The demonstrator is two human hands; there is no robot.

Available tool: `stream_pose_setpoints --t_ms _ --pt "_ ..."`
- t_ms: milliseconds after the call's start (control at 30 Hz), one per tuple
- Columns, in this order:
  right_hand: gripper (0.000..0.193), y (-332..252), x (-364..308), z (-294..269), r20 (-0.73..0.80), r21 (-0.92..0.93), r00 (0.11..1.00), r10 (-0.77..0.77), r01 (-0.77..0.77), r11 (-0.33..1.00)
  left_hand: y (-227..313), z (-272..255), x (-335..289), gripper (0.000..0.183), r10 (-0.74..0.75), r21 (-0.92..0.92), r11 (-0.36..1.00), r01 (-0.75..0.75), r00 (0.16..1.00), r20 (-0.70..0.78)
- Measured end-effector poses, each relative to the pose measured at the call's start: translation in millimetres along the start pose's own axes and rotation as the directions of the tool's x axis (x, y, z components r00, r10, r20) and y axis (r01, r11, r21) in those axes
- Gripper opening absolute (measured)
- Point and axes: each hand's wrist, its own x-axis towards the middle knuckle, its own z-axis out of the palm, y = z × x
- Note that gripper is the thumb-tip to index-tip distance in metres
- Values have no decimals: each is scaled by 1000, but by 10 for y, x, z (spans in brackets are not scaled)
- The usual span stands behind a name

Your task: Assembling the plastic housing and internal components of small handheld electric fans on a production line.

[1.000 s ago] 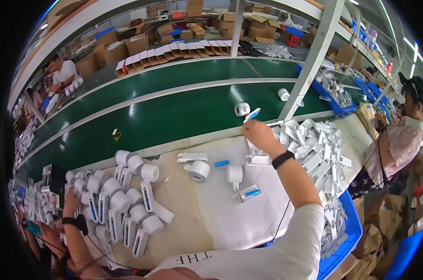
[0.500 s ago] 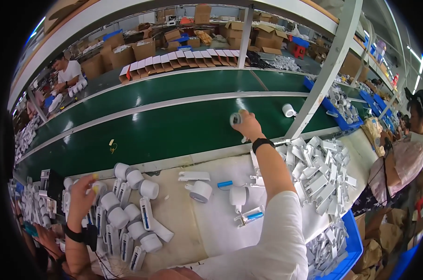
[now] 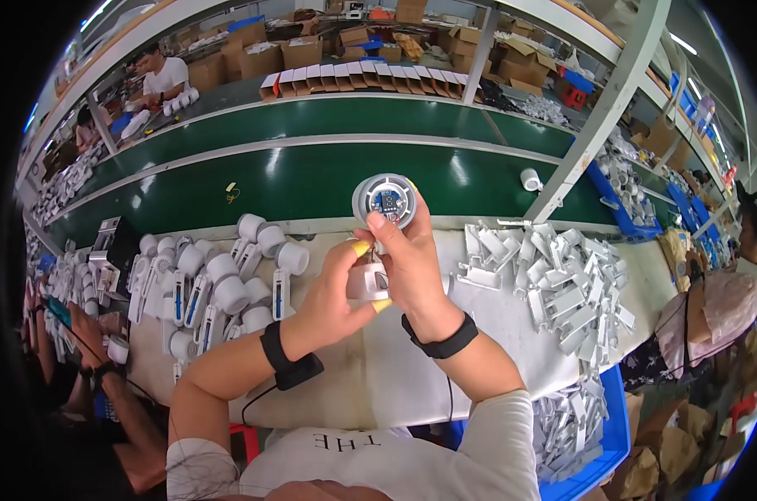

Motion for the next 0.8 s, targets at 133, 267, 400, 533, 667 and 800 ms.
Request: stream_pose_setpoints --t_ms 133,267,400,533,667,800 --pt "53 8 -171 -35 -2 40 1000 25 -25 999 187 31 -83 56 -222 -52 973 227 972 76" --pt "72 201 -308 -453 301 175 916 266 -328 928 441 -258 26 45 -465 -791 274 547 795 389" --pt "87 398 -665 -481 470 -78 881 47 -12 997 337 -413 51 39 -358 -881 -87 465 811 463" --pt "85 529 -801 -524 272 1 955 117 -122 993 429 -440 27 40 -308 -870 -12 493 826 472" --pt "73 287 -746 -717 269 -193 961 62 -10 981 248 -427 -91 49 -353 -798 80 597 766 538" --pt "75 268 -740 -795 204 -274 977 69 -11 962 206 -404 -94 61 -271 -781 -208 589 732 624"
